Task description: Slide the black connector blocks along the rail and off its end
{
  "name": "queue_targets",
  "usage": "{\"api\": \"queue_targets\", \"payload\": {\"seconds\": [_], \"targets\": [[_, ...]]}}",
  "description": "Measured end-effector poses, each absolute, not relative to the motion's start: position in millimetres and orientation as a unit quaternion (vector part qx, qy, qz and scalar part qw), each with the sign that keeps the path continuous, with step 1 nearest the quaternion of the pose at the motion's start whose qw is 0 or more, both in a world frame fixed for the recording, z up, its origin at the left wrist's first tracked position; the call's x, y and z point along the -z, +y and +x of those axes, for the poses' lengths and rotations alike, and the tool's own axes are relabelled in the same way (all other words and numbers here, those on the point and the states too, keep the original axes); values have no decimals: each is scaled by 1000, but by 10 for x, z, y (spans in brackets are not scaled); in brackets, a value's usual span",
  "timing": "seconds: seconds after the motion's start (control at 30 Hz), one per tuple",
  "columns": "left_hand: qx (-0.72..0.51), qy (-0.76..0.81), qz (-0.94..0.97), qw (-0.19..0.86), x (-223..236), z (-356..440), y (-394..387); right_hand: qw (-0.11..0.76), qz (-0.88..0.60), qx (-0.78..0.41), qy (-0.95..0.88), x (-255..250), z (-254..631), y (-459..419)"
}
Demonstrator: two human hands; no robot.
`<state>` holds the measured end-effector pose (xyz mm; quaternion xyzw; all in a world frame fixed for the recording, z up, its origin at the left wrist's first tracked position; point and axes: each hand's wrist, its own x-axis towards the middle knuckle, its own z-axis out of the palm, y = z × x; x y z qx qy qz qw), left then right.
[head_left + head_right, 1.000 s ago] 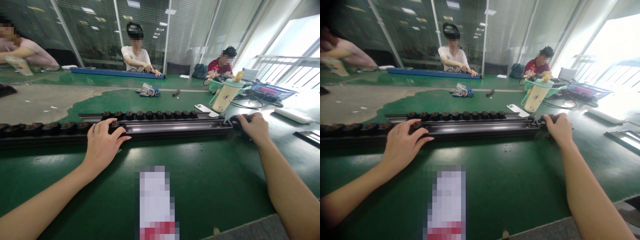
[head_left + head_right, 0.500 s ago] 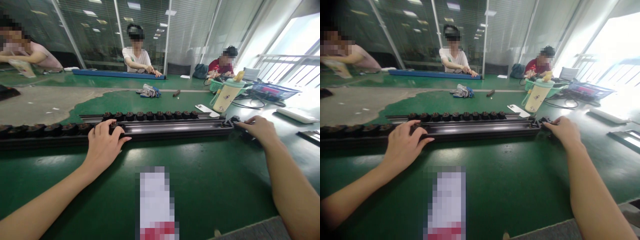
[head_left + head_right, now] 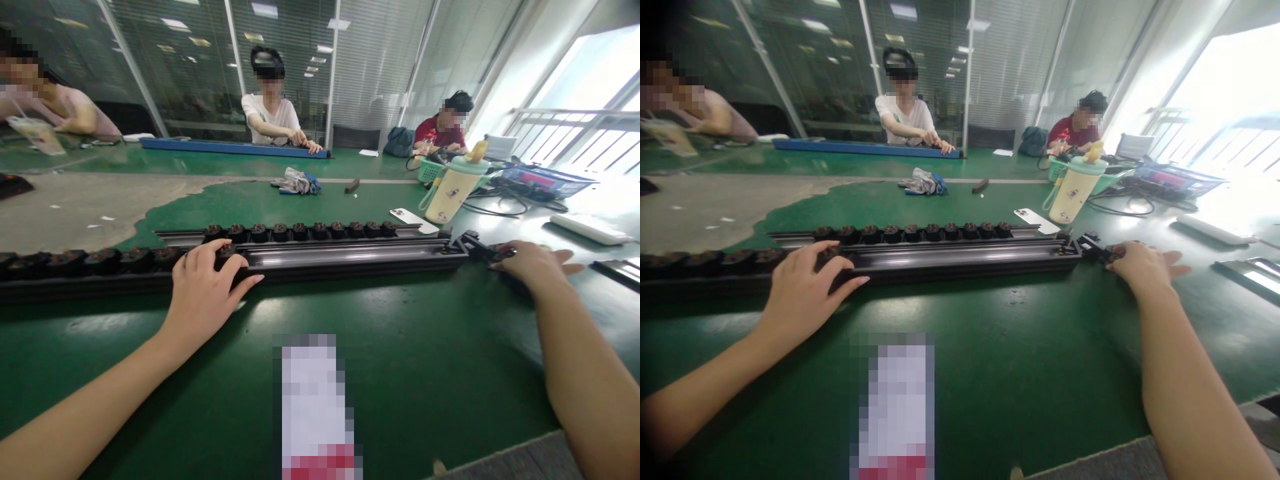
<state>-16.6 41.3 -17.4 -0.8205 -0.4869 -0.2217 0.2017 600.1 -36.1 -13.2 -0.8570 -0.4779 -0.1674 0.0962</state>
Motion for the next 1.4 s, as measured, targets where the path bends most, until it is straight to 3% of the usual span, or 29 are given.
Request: {"api": "queue_targets", "payload": {"seconds": [0.33, 0.9, 1.17, 1.27, 1.4], "targets": [[216, -486, -822, 205, 163, -155, 396, 104, -877, 43, -466, -16, 5347, -172], [214, -494, -822, 185, 148, -146, 378, 110, -958, 81, -254, 106, 5886, -421], [231, -482, -824, 189, 183, -131, 349, 194, -904, 176, -339, 23, 5611, -328], [234, -489, -815, 205, 190, -108, 305, 262, -816, 266, -442, -78, 5148, -227], [230, -495, -809, 218, 150, -72, 229, 257, -695, 240, -628, -74, 4409, -128]]}}
